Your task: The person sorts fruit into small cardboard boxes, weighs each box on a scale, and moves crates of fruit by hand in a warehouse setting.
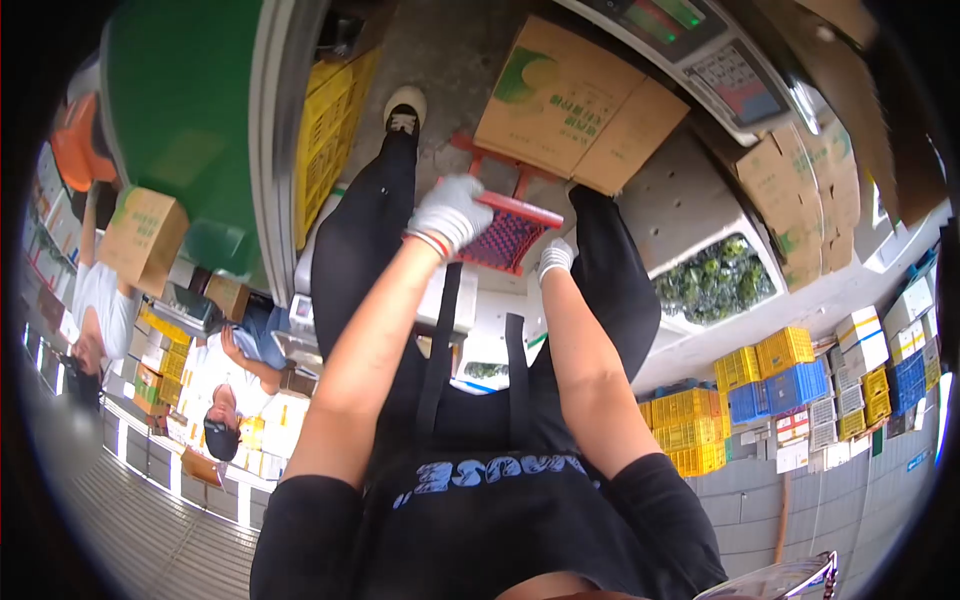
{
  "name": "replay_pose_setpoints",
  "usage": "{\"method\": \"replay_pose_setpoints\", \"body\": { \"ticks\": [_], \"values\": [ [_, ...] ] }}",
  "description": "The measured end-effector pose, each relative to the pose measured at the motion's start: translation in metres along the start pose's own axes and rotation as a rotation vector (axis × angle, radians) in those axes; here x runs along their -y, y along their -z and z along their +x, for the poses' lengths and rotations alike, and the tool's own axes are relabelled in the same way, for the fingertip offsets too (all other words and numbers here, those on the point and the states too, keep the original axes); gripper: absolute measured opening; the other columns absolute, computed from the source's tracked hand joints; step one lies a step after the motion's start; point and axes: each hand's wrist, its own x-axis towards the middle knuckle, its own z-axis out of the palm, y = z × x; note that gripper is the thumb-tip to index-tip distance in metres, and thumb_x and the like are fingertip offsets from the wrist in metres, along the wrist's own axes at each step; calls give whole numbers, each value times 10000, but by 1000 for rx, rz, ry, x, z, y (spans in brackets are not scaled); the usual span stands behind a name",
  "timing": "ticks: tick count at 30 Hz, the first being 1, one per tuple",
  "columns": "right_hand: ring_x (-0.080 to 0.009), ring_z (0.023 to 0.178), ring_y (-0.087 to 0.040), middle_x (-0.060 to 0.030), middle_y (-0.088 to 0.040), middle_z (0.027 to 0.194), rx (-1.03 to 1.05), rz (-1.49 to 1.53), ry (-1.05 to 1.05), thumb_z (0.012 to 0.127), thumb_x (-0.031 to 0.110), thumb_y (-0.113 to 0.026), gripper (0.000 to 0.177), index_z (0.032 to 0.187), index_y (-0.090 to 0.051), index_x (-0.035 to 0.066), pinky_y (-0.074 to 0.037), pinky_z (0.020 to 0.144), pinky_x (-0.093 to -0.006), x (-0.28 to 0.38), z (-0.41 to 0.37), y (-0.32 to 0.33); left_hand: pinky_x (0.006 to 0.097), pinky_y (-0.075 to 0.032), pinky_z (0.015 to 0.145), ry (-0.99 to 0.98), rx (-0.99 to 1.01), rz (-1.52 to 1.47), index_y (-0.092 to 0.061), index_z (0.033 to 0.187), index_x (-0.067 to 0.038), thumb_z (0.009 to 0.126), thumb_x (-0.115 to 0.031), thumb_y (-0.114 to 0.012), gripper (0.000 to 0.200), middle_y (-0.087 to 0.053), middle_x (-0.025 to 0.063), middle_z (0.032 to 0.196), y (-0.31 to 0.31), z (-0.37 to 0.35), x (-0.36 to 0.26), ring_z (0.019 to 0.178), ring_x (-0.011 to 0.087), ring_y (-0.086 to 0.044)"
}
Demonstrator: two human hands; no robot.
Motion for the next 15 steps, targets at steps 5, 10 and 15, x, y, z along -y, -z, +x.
{"method": "replay_pose_setpoints", "body": {
  "ticks": [5, 10, 15],
  "values": [
    [-251, 469, -551, -133, -591, 768, -60, 278, -67, 850, 588, -433, 632, 1200, -492, 66, -492, 408, -430, 27, 46, 0, 510, -198, 1087, -85, 82, 716, -352, 1359, -104, 685, -283, -701, 780, -378, 133, 1376, -121, 74, 85, 1313, 305, -305],
    [-229, 402, -490, -111, -559, 617, 17, -138, -150, 858, 587, -409, 580, 827, -590, 37, -420, 381, -378, 38, 76, 0, 510, -269, 1027, -88, 360, 709, -569, 1124, -121, 716, -416, -691, 518, -599, 93, 1114, -120, 132, 85, 1091, 253, -540],
    [-178, 309, -357, -30, -400, 455, 0, 515, -287, 802, 663, -457, 517, 707, -529, 160, -287, 323, -312, 37, 74, 24, 396, -478, 837, -252, 258, 569, -604, 1021, -127, 721, -455, -674, 450, -640, 96, 1014, -119, 135, 79, 969, 260, -603]
  ]
}}
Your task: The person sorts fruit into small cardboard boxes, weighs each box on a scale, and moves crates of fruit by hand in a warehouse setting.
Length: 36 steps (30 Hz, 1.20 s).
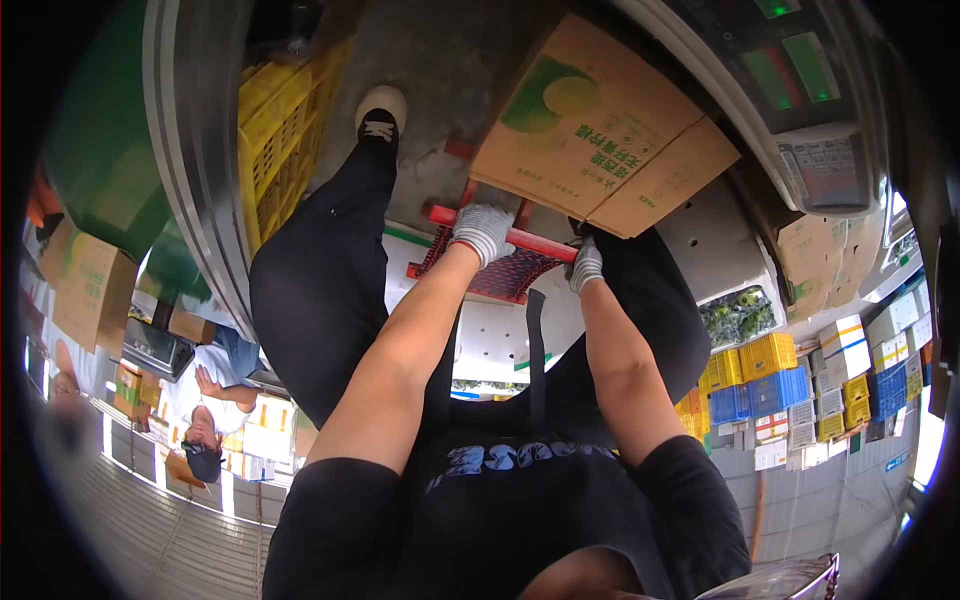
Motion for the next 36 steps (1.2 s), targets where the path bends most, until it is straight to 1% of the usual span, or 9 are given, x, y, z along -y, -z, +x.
{"method": "replay_pose_setpoints", "body": {
  "ticks": [7, 11, 13, 19, 22, 25, 27, 31, 36],
  "values": [
    [-192, 326, -381, -33, -424, 482, 230, -399, -72, 761, 664, -530, 499, 772, -549, 166, -305, 322, -350, 17, 27, 17, 409, -493, 830, -103, 228, 81, -662, 1027, -81, 714, -507, -636, 530, -652, 140, 1024, 21, 20, 0, 934, 287, -629],
    [-185, 445, -448, -47, -552, 608, 279, -469, -81, 811, 620, -486, 477, 759, -593, 158, -445, 464, -388, 35, -6, 22, 401, -495, 831, -156, 233, 123, -683, 982, -63, 718, -537, -614, 548, -661, 153, 977, 24, 23, -1, 909, 300, -634],
    [-253, 691, -580, -134, -635, 841, 60, -533, -49, 860, 449, -478, 375, 879, -635, 109, -501, 676, -441, 62, -43, 7, 402, -495, 827, -146, 233, 130, -686, 970, -57, 718, -552, -607, 561, -664, 156, 963, 23, 17, -2, 904, 304, -636],
    [-274, 981, -565, -149, -566, 1127, 245, -1655, 558, 846, 290, -492, 326, 1057, -623, 79, -482, 803, -437, 102, -76, 10, 388, -497, 834, -176, 202, 342, -682, 993, -65, 720, -530, -614, 544, -657, 161, 1006, 30, 18, -19, 916, 305, -637],
    [-285, 1127, -557, -156, -532, 1270, 104, -1847, 947, 839, 210, -499, 360, 1146, -617, 64, -473, 866, -436, 86, -125, 27, 407, -505, 772, -282, 78, 433, -691, 926, -71, 681, -608, -613, 596, -660, 175, 926, 25, 25, -18, 861, 321, -639],
    [-330, 838, -629, -177, -647, 842, -87, -1523, 1312, 804, 165, -489, 218, 806, -657, 25, -498, 727, -403, 49, -197, 91, 405, -497, 789, -295, 113, 346, -658, 1033, -123, 663, -642, -611, 639, -649, 183, 980, 15, 28, -26, 911, 329, -625],
    [-267, 778, -630, -162, -643, 809, -198, -725, 1689, 883, 233, -472, 276, 876, -612, -5, -488, 692, -347, 13, -226, 155, 388, -467, 869, -322, -50, 192, -581, 1182, -136, 713, -570, -615, 640, -611, 176, 1118, 0, 49, -42, 1026, 325, -588],
    [-127, 564, -508, -66, -568, 684, -78, 184, 1422, 936, 271, -470, 328, 783, -599, 12, -395, 498, -237, -51, -237, 257, 365, -437, 921, -551, 34, 101, -515, 1259, -140, 772, -466, -607, 593, -587, 155, 1181, -31, 80, -71, 1079, 313, -564],
    [-111, 569, -489, -76, -587, 729, -65, 763, 1374, 938, 308, -462, 349, 883, -620, 3, -386, 540, -227, -90, -105, 303, 314, -460, 849, -458, 148, -58, -588, 1168, -106, 805, -395, -609, 465, -652, 122, 1042, -42, 92, -95, 955, 238, -617]
  ]
}}
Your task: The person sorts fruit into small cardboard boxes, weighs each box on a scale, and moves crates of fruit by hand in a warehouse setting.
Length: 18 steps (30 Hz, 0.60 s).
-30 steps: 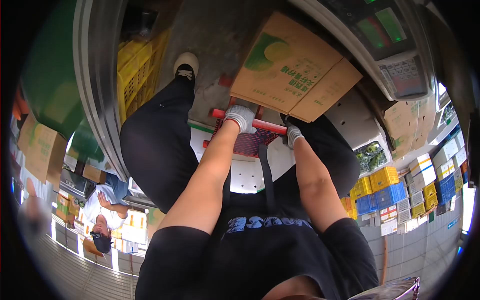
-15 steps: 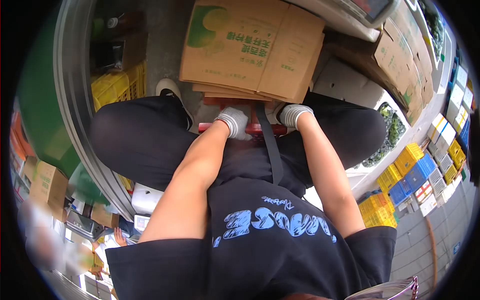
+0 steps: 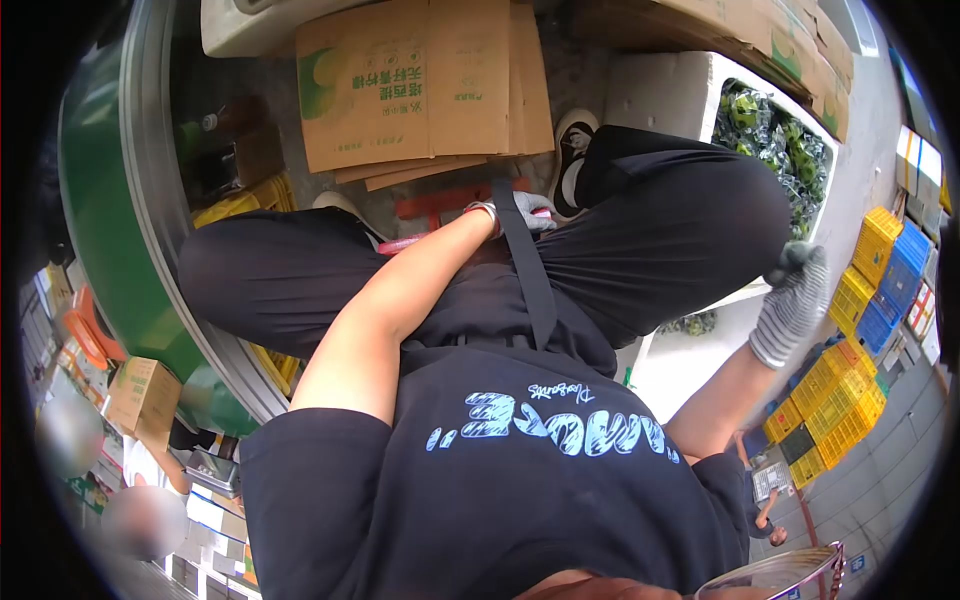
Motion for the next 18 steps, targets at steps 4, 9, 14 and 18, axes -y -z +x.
{"method": "replay_pose_setpoints", "body": {
  "ticks": [4, 9, 14, 18],
  "values": [
    [-189, 773, -574, -83, -617, 911, 110, -556, 65, 934, 137, -428, 228, 1026, -578, -9, -459, 703, -313, -200, 24, 55, 290, -480, 750, 112, -91, -126, -690, 960, -80, 813, -360, -610, 326, -690, 69, 846, -5, 9, -17, 794, 180, -637],
    [-265, 961, -541, -124, -596, 973, -72, -787, -16, 855, 142, -506, 232, 1038, -559, 9, -433, 807, -374, -213, -19, -7, 331, -473, 837, -180, -210, 55, -674, 1020, -87, 815, -315, -578, 321, -673, 102, 966, 10, -21, -32, 918, 253, -626],
    [-304, 928, -541, -133, -583, 943, -12, -1048, 215, 809, 217, -563, 280, 1017, -571, 30, -441, 795, -404, -193, -20, -15, 365, -481, 758, 84, -476, 347, -666, 874, -46, 807, -330, -559, 311, -660, 149, 847, 74, -144, -80, 826, 296, -637],
    [-310, 886, -557, -121, -588, 926, -110, -912, 234, 804, 195, -559, 191, 931, -611, 61, -452, 775, -405, -197, -18, -17, 354, -463, 802, 509, -1624, 272, -657, 944, -37, 757, -397, -620, 407, -654, 193, 917, 153, -209, -7, 888, 319, -629]
  ]
}}
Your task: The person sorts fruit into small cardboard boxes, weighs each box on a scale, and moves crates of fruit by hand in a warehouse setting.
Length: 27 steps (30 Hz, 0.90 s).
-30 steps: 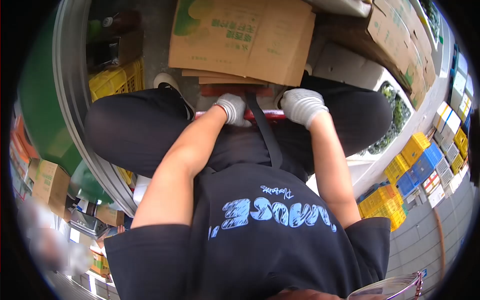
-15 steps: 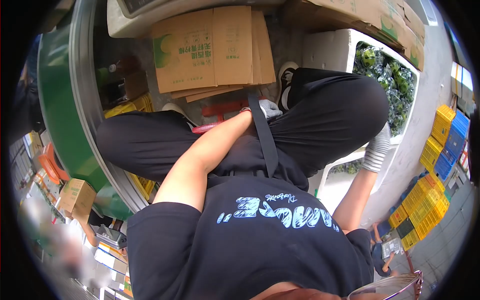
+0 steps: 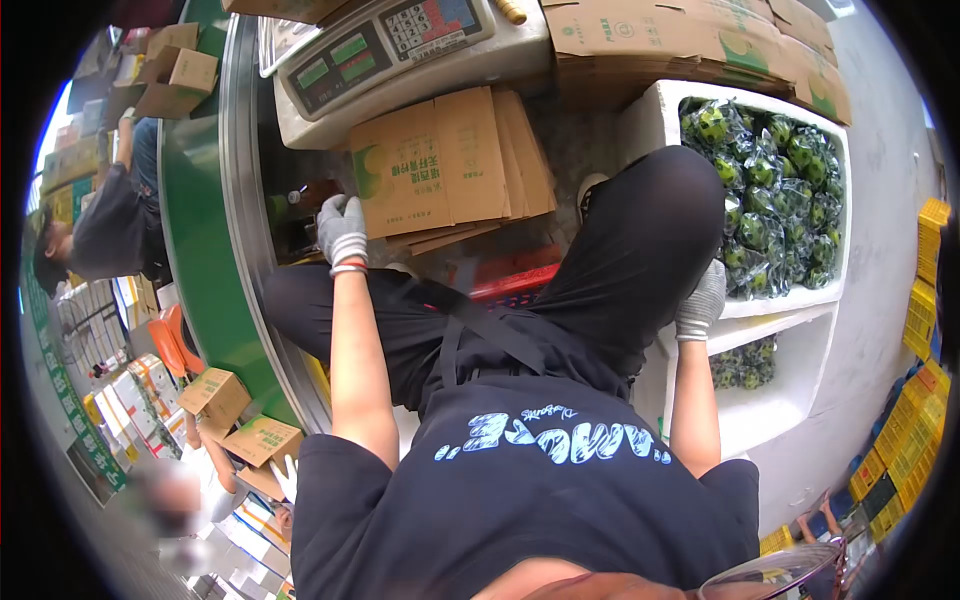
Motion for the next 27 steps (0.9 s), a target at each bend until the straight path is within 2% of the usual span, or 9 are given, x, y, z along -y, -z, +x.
{"method": "replay_pose_setpoints", "body": {
  "ticks": [1, 4, 7, 11, 13, 15, 17, 24, 27],
  "values": [
    [-309, 880, -559, -117, -589, 919, -20, 29, -6, 801, 182, -556, 169, 910, -618, 69, -454, 774, -404, 4, 1, 3, 349, -452, 835, -6, -130, 168, -642, 1017, -24, 749, -434, -637, 490, -649, 208, 993, -14, 21, 20, 953, 323, -617],
    [-307, 858, -567, -113, -593, 897, -75, 103, 7, 794, 144, -542, 139, 882, -627, 79, -462, 764, -402, 13, -1, 12, 356, -420, 890, 216, 467, -401, -576, 1155, 21, 723, -507, -658, 687, -603, 209, 1131, -91, 63, 86, 1063, 283, -573],
    [-301, 847, -571, -109, -595, 883, -132, 142, 14, 786, 123, -534, 132, 869, -631, 87, -467, 752, -401, 17, 1, 15, 347, -396, 936, 116, 491, -146, -534, 1202, 40, 697, -474, -666, 732, -575, 228, 1178, -68, 27, 38, 1128, 315, -534],
    [-301, 850, -569, -108, -594, 887, -104, 140, -5, 784, 127, -538, 129, 866, -630, 88, -467, 750, -403, 19, -2, 15, 400, -395, 969, 149, 209, 200, -431, 1279, 26, 712, -345, -633, 708, -491, 251, 1259, -24, -43, -15, 1140, 382, -494],
    [-301, 850, -568, -108, -593, 888, -96, 131, -18, 782, 127, -538, 129, 865, -629, 90, -466, 749, -404, 19, 1, 17, 424, -454, 862, -202, 41, 197, -593, 1059, -27, 684, -260, -633, 443, -588, 212, 1084, -20, -82, -25, 1008, 361, -564],
    [-299, 848, -569, -106, -590, 881, -103, 110, -17, 782, 132, -543, 130, 877, -624, 98, -466, 751, -401, 20, 1, 18, 425, -497, 775, -394, 488, 203, -684, 758, -116, 680, -212, -609, 144, -657, 139, 828, -37, -114, -26, 835, 324, -628],
    [-298, 851, -571, -106, -592, 892, -122, 113, -28, 783, 133, -550, 142, 901, -621, 96, -467, 753, -399, 20, 1, 18, 395, -484, 859, -587, 1092, 453, -687, 914, -125, 662, -301, -627, 313, -653, 172, 949, -65, -142, -22, 949, 326, -615],
    [-358, 1037, -514, -188, -471, 1165, -210, 186, -158, 727, 111, -594, 419, 1129, -491, 52, -458, 851, -419, 21, 1, 9, 415, -468, 780, -789, 1468, 330, -647, 989, -76, 841, -407, -507, 389, -642, 220, 949, -167, -153, 10, 932, 361, -607],
    [-370, 1071, -495, -190, -453, 1198, -186, 46, -92, 710, 99, -584, 456, 1150, -476, 47, -449, 871, -433, 21, 5, 9, 436, -472, 707, -793, 1453, 400, -654, 801, -9, 836, -412, -521, 425, -638, 212, 777, -175, -160, 26, 774, 414, -611]
  ]
}}
